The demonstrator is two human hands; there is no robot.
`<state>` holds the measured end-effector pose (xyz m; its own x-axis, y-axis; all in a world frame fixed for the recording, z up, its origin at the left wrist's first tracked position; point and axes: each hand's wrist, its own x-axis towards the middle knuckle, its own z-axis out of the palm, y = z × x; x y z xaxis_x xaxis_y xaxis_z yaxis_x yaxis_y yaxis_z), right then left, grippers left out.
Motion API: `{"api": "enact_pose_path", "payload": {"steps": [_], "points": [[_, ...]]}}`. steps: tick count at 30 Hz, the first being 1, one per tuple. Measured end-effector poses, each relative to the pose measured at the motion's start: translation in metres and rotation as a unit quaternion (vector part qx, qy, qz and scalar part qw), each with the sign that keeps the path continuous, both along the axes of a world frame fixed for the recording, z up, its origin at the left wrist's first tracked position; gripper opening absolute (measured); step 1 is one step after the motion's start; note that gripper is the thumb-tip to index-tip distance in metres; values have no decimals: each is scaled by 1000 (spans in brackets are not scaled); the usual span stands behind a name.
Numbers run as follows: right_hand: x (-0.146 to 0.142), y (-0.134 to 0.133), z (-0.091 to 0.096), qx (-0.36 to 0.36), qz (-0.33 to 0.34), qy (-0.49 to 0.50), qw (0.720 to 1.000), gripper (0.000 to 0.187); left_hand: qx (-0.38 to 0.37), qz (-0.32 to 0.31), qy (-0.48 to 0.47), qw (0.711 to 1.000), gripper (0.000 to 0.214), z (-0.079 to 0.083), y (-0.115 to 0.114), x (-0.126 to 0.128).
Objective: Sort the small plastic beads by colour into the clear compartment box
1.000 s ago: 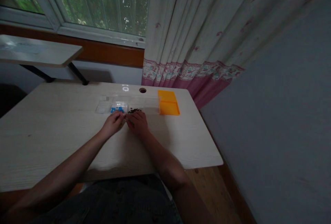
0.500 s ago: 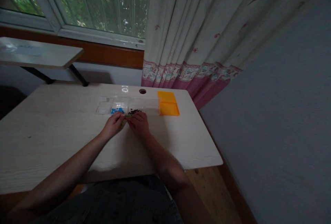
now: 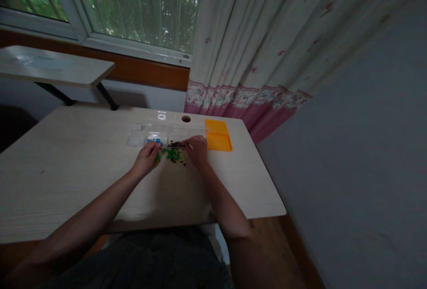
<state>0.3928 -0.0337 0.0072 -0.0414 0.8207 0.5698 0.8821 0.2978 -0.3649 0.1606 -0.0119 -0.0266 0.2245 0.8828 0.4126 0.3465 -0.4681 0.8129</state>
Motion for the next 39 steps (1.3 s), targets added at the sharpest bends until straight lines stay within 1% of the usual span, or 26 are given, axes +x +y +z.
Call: {"api": "enact_pose_path", "payload": {"steps": [3,7,10,12,16,22,26,29,33,39], "points": [[6,5,-12,-8,-15,-10,1000,15,4,-14,14,1000,28,2,-2,1],[2,7,-26,-11,-27,-29,999,14,26,-15,47,998,27,4,-4,1],[-3,6,-33,8,-41,-27,999,16,48,-19,80,995,27,3,-4,0],[-4,5,-36,20,-35,-28,999,18,66,-25,101,992,27,2,-5,0],[-4,3,-37,24,-6,-33,999,21,98,-55,154,982,24,2,-10,2],[-2,3,-34,7,-11,-8,1000,22,115,-97,207,967,16,6,-15,2],[-2,3,-34,21,-3,-3,1000,20,116,-121,242,956,21,9,-17,2],[-2,3,-33,18,2,-2,1000,20,117,-143,265,946,22,10,-18,4],[-2,3,-34,10,3,9,1000,20,119,-149,288,939,17,10,-20,7],[-1,4,-35,10,13,19,1000,21,127,-134,300,936,14,9,-19,8]]}}
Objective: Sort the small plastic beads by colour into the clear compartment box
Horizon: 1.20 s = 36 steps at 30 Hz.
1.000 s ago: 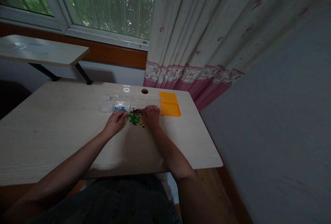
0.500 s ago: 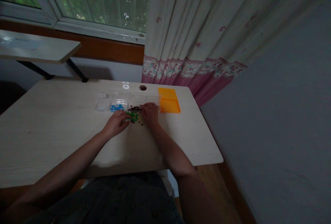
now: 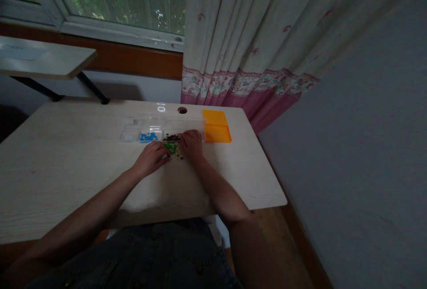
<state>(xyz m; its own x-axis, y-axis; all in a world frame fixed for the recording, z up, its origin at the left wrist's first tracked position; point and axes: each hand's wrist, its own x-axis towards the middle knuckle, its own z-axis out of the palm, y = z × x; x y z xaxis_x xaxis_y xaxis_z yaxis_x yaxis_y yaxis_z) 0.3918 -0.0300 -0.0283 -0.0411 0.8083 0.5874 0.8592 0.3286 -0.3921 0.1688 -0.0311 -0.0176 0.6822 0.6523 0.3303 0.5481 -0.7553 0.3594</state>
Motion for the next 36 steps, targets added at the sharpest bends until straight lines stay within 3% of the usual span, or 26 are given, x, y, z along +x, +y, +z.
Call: {"api": "enact_pose_path", "payload": {"steps": [18,27,36], "points": [[-1,0,2,1,7,9,1000,22,41,18,45,998,16,1,0,2],[-1,-2,3,-4,12,-10,1000,22,26,83,-91,992,25,0,10,-6],[-13,-17,10,34,98,-65,993,22,-20,86,-134,987,30,-3,18,-9]]}}
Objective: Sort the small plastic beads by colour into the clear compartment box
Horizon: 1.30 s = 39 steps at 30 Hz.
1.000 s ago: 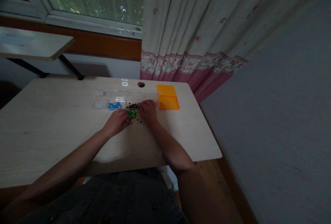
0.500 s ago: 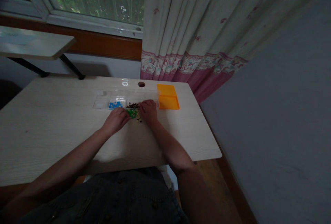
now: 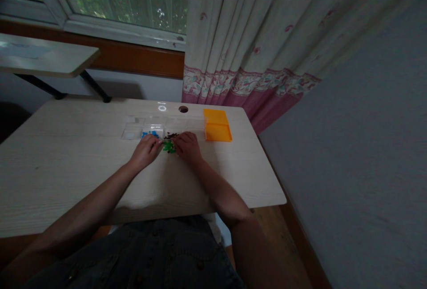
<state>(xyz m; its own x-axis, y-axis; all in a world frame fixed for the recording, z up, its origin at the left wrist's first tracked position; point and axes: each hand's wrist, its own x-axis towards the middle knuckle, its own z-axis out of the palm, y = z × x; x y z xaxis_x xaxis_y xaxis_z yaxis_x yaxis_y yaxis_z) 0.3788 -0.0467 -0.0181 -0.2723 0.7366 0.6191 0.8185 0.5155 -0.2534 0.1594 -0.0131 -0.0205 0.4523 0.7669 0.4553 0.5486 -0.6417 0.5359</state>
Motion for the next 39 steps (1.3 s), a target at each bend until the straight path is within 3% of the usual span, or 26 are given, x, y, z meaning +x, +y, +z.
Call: {"api": "enact_pose_path", "payload": {"steps": [8,16,30,33,39], "points": [[-13,-8,0,5,41,-57,998,28,31,-16,38,999,35,2,-3,2],[-15,-8,-2,36,51,-70,996,21,47,-27,39,998,37,3,-5,4],[-13,-7,-4,2,46,-68,997,15,54,-7,45,998,37,3,-6,3],[-8,-6,-1,6,12,-38,999,14,57,-3,41,998,37,3,-5,2],[9,3,2,-24,-136,36,990,16,58,0,27,998,34,2,-6,1]]}}
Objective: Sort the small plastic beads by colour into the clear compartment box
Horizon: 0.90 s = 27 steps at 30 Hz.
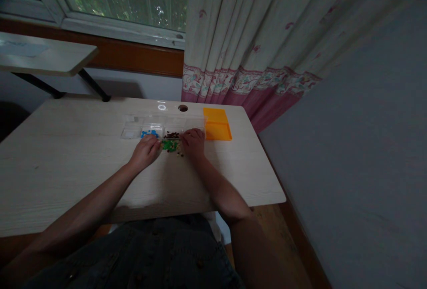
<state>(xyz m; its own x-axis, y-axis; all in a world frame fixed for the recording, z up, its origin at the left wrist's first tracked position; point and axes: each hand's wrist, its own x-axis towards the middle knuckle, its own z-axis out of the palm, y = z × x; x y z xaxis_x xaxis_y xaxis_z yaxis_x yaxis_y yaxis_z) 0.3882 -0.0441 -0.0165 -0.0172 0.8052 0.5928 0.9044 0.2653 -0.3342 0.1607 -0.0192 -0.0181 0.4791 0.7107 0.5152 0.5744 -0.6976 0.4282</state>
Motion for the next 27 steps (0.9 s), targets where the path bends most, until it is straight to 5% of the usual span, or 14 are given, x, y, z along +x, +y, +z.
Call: {"api": "enact_pose_path", "payload": {"steps": [11,27], "points": [[-3,2,-1,-66,-24,0,998,21,-22,-6,-8,1000,35,1,-1,0],[0,4,-7,-25,-5,8,1000,20,-33,-59,97,993,21,-3,-6,2]]}}
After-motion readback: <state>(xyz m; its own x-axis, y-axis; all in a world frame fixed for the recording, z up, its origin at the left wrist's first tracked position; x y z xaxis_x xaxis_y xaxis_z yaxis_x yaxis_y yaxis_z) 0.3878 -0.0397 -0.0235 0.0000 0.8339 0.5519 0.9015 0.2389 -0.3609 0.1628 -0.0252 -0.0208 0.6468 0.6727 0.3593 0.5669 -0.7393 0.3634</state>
